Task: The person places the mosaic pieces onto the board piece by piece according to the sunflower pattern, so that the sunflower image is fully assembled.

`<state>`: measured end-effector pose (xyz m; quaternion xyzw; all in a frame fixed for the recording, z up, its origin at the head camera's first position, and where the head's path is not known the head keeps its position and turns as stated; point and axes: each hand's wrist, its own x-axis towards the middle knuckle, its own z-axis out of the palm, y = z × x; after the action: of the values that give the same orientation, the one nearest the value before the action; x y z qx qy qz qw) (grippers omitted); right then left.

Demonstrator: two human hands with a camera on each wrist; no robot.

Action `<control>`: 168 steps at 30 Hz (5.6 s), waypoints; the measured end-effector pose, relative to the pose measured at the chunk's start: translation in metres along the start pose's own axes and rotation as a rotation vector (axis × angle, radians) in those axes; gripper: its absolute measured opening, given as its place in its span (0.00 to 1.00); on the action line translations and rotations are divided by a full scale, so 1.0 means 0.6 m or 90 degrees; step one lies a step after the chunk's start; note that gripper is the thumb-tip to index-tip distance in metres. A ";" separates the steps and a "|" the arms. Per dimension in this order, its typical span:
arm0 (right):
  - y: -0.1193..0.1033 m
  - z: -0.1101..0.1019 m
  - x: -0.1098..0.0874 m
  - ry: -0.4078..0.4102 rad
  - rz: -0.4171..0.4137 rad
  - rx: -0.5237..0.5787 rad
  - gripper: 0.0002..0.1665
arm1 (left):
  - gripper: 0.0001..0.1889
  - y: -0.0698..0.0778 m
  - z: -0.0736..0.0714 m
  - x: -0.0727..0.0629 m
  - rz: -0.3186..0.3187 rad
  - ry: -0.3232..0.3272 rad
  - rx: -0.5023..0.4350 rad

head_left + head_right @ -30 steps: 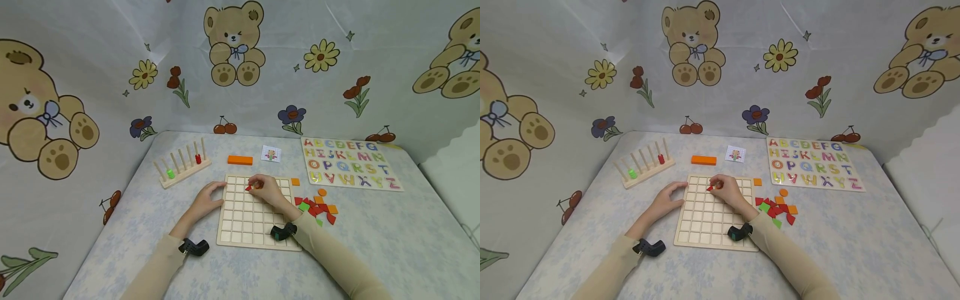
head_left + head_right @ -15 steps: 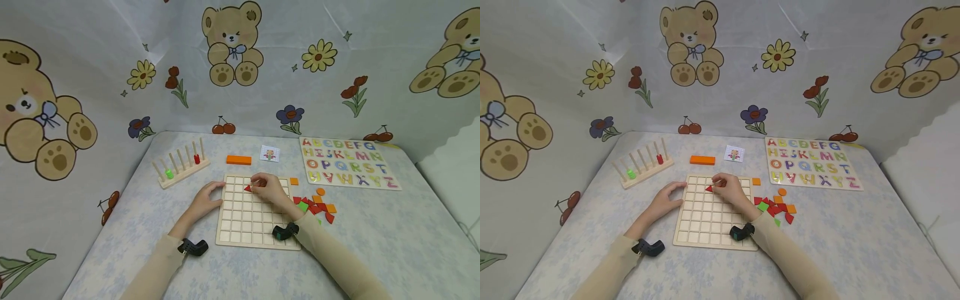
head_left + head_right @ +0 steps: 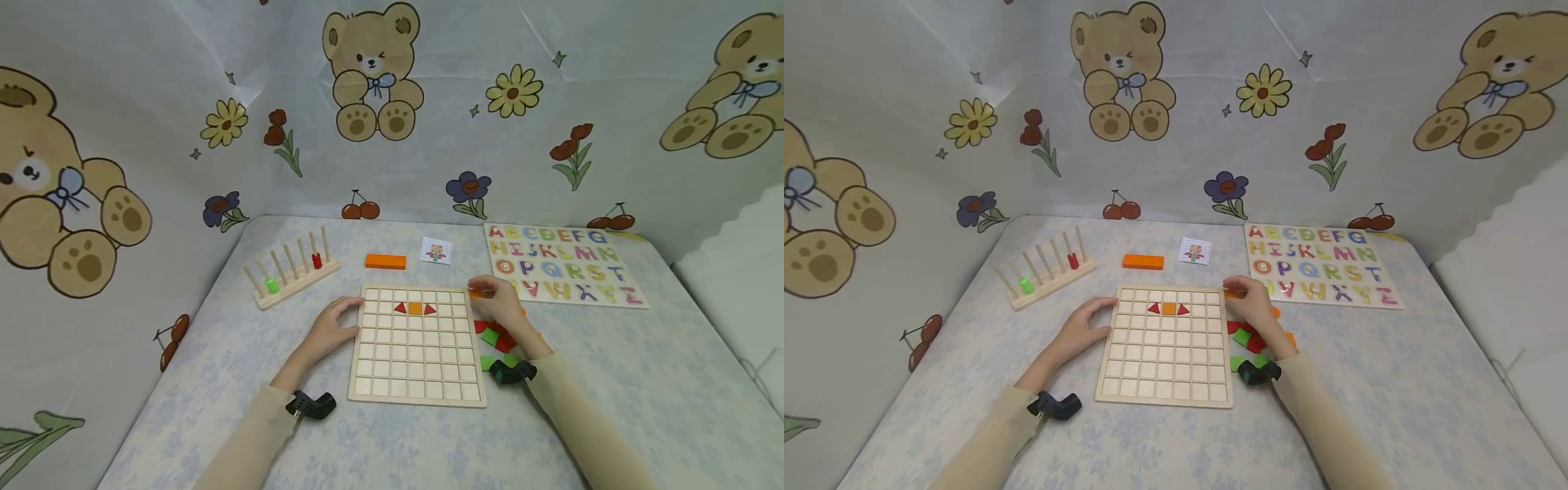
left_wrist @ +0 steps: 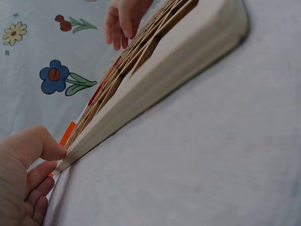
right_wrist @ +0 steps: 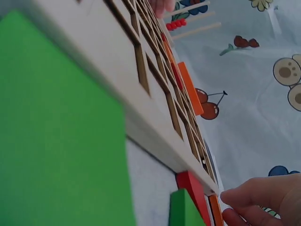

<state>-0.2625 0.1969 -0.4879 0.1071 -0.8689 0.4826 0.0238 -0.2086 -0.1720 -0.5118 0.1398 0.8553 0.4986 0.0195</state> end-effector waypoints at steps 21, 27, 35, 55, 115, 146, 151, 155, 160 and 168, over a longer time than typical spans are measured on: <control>-0.010 -0.007 -0.007 0.023 0.007 -0.005 0.22 | 0.28 -0.001 -0.001 -0.002 0.000 0.001 -0.004; -0.074 0.050 -0.020 -0.062 -0.034 0.050 0.22 | 0.28 -0.001 -0.002 -0.001 0.010 0.002 -0.014; -0.123 0.133 -0.028 -0.170 -0.079 0.044 0.19 | 0.28 -0.001 -0.001 0.001 -0.021 -0.014 -0.024; -0.121 0.161 -0.036 -0.157 -0.097 0.038 0.15 | 0.28 0.001 -0.004 0.001 -0.023 -0.016 -0.019; -0.119 0.120 -0.045 -0.106 -0.070 0.081 0.23 | 0.27 -0.003 -0.002 0.001 -0.032 -0.014 -0.028; -0.035 0.015 -0.069 -0.008 -0.045 0.034 0.19 | 0.27 -0.001 -0.002 0.001 -0.023 -0.012 -0.020; 0.006 -0.038 -0.093 0.034 -0.019 -0.022 0.20 | 0.28 0.003 -0.003 -0.001 -0.017 -0.012 -0.016; 0.025 -0.064 -0.105 0.035 0.019 -0.056 0.23 | 0.28 0.001 -0.004 -0.002 -0.024 -0.013 -0.019; 0.035 -0.080 -0.108 0.010 0.053 -0.085 0.25 | 0.28 0.002 -0.003 -0.001 -0.029 -0.009 -0.029; 0.036 -0.076 -0.110 0.027 0.065 -0.060 0.23 | 0.28 0.012 -0.004 -0.003 -0.018 -0.017 -0.027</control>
<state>-0.2054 0.2573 -0.4910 0.0508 -0.8945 0.4436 0.0227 -0.2059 -0.1714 -0.5047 0.1342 0.8459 0.5145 0.0410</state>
